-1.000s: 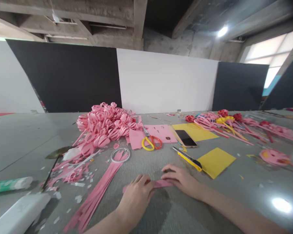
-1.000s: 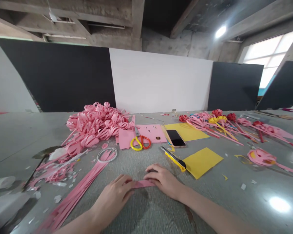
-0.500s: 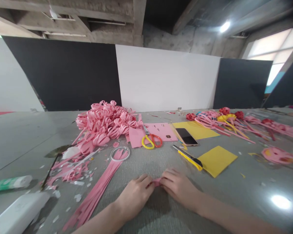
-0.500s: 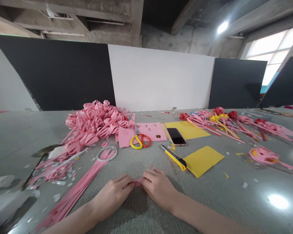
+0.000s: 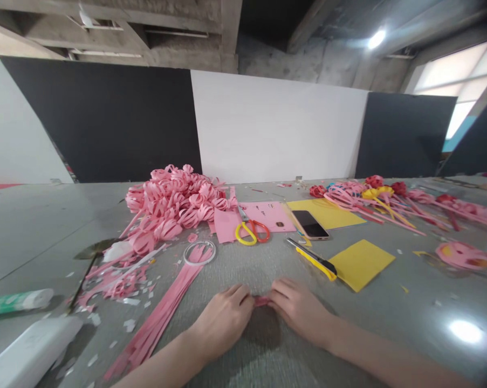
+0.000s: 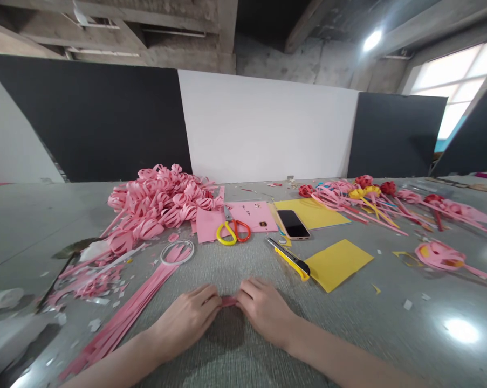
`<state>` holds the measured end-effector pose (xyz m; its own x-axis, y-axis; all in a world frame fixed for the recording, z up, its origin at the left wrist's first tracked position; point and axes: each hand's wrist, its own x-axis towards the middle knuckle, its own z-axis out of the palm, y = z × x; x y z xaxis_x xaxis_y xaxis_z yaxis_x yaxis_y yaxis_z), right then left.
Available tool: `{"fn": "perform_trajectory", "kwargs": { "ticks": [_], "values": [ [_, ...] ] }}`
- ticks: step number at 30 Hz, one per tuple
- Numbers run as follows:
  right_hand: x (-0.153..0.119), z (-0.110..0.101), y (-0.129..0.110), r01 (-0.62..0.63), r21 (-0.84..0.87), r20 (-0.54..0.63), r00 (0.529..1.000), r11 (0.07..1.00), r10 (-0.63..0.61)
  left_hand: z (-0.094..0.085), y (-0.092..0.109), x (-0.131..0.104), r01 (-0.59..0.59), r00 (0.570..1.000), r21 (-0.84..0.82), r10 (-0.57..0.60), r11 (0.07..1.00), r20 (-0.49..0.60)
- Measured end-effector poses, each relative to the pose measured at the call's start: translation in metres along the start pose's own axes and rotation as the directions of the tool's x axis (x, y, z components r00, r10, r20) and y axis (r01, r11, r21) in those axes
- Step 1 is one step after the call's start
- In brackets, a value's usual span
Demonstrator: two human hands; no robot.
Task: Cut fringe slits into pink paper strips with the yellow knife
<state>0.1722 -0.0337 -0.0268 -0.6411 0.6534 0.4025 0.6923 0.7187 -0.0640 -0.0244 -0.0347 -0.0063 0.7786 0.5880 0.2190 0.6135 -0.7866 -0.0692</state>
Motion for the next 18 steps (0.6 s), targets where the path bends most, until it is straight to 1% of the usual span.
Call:
{"fn": "perform_trajectory", "kwargs": {
  "ticks": [2,4,8,14,18],
  "values": [
    [0.0000,-0.0001,-0.0004,0.003,-0.014,0.012,1.000,1.000,-0.003,-0.0004,0.0033,0.0004,0.039,0.999,0.033,-0.040,0.999,0.029],
    [0.0000,0.0001,-0.0008,-0.008,-0.027,0.014,1.000,1.000,0.008,-0.0010,0.0061,0.0013,0.094,0.994,0.029,-0.096,0.995,0.056],
    [-0.0003,0.0021,0.0003,-0.083,-0.023,0.003,0.997,0.996,0.083,-0.0029,0.0072,0.0043,0.215,0.975,-0.015,-0.214,0.976,0.062],
    [0.0014,0.0005,0.0041,-0.224,0.016,0.004,0.975,0.975,0.224,-0.0057,0.0046,0.0077,0.268,0.962,-0.017,-0.267,0.963,0.052],
    [0.0030,-0.0029,0.0061,-0.266,0.013,0.017,0.964,0.964,0.265,-0.0051,0.0065,0.0076,0.277,0.960,0.011,-0.277,0.961,0.039]
  ]
}}
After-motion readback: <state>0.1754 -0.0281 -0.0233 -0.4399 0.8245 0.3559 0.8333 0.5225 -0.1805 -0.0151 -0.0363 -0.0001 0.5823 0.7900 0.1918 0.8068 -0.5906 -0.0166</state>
